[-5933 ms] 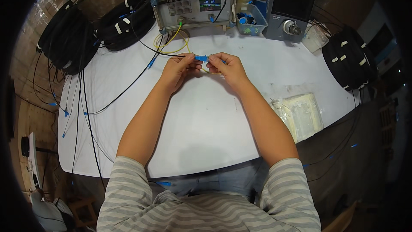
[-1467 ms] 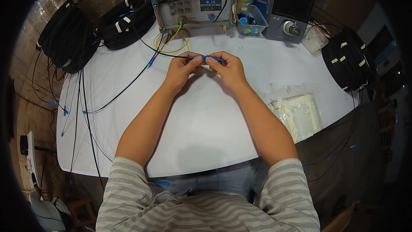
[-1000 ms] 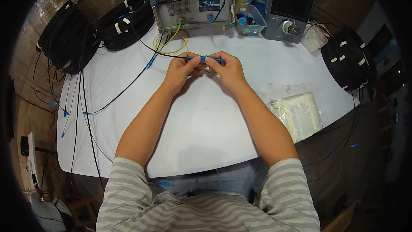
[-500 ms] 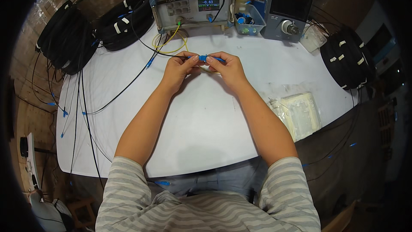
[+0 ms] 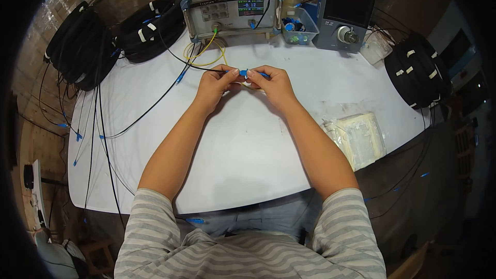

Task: Testing and configuring electronic connectors using an oscilloscope and testing equipment on a workbench.

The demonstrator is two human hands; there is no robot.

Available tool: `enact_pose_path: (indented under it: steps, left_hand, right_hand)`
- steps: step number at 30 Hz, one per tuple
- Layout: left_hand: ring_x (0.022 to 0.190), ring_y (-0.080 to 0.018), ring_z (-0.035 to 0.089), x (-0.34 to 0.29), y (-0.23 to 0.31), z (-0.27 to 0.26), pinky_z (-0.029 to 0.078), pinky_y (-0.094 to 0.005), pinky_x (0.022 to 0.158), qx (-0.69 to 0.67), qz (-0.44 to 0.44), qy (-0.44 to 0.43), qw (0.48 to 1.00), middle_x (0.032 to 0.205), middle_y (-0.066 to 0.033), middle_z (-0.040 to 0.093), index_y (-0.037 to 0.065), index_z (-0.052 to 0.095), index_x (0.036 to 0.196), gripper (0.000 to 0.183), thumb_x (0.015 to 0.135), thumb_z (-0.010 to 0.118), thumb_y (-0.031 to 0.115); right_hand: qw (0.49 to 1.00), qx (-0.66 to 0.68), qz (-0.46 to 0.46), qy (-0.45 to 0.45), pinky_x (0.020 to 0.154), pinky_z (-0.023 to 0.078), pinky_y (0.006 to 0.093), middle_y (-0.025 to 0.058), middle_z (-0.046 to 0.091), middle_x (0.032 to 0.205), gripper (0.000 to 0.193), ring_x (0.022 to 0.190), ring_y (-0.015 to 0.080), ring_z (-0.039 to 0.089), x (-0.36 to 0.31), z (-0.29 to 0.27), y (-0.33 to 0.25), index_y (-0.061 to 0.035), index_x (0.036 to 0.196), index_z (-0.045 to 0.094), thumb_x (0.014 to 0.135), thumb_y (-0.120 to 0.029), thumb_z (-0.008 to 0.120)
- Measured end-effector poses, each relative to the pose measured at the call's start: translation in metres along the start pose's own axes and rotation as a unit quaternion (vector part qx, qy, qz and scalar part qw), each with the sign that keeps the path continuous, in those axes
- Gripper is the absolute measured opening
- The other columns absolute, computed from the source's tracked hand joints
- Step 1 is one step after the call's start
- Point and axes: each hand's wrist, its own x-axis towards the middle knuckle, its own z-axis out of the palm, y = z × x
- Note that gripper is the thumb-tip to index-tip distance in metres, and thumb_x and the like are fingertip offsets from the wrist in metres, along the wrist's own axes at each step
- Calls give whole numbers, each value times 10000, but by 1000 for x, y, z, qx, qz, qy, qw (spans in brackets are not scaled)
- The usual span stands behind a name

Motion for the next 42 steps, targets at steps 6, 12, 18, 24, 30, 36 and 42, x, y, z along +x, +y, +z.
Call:
enact_pose_path:
  steps: [6, 12, 18, 24, 30, 36, 42]
  left_hand:
    - [772, -152, 655, 1, -2, 0, 526, -270, 727, -50, 3, 21, 999, 817, -100, 679, 13, 617, 846, 260, 912, 675, 257]
    - [748, -144, 646, 1, -1, 3, 532, -272, 705, -40, 4, 23, 999, 792, -92, 665, 22, 615, 812, 295, 923, 656, 292]
    - [728, -142, 643, 1, 0, 3, 530, -268, 696, -23, -5, 31, 999, 779, -86, 657, 26, 620, 787, 320, 929, 649, 311]
    - [739, -137, 643, 1, -4, 0, 525, -264, 686, -31, 1, 27, 999, 784, -79, 660, 25, 623, 812, 303, 927, 653, 303]
    - [782, -135, 644, 0, 1, 3, 520, -253, 701, -30, -2, 24, 999, 864, -88, 681, 3, 636, 935, 240, 904, 688, 235]
    - [848, -141, 659, -1, -2, 2, 525, -251, 739, 0, 43, 18, 999, 925, -99, 689, -25, 629, 1034, 254, 876, 716, 154]
    - [885, -166, 670, -1, 0, 1, 546, -267, 779, -18, 15, -3, 1000, 949, -126, 690, -30, 600, 1028, 250, 904, 685, 170]
  right_hand:
    - [998, -61, 26, 4, 688, 531, 255, 90, 688, 767, 408, 709, 127, 640, -2, 8, -9, 28, 859, 707, 922, -372, 650]
    - [998, -47, 36, 6, 670, 524, 252, 85, 682, 739, 461, 685, 130, 636, -2, 7, -6, 23, 838, 711, 920, -425, 638]
    - [998, -34, 45, 11, 668, 525, 255, 89, 681, 738, 481, 683, 133, 636, -2, 8, -4, 29, 840, 710, 919, -439, 635]
    - [998, -25, 49, 10, 664, 520, 252, 78, 676, 733, 454, 678, 126, 629, -3, 10, -7, 23, 851, 710, 924, -420, 636]
    - [999, -19, -15, 22, 658, 485, 232, 50, 683, 806, 252, 714, 84, 590, -3, 12, -3, 19, 975, 700, 899, -221, 695]
    - [999, -34, -28, 14, 671, 469, 228, 38, 688, 868, 235, 752, 75, 583, -2, 11, -1, 7, 1034, 689, 888, -176, 706]
    - [1000, -9, -12, 10, 699, 485, 237, 48, 690, 886, 240, 781, 83, 594, -5, 9, -3, 17, 1039, 681, 890, -170, 703]
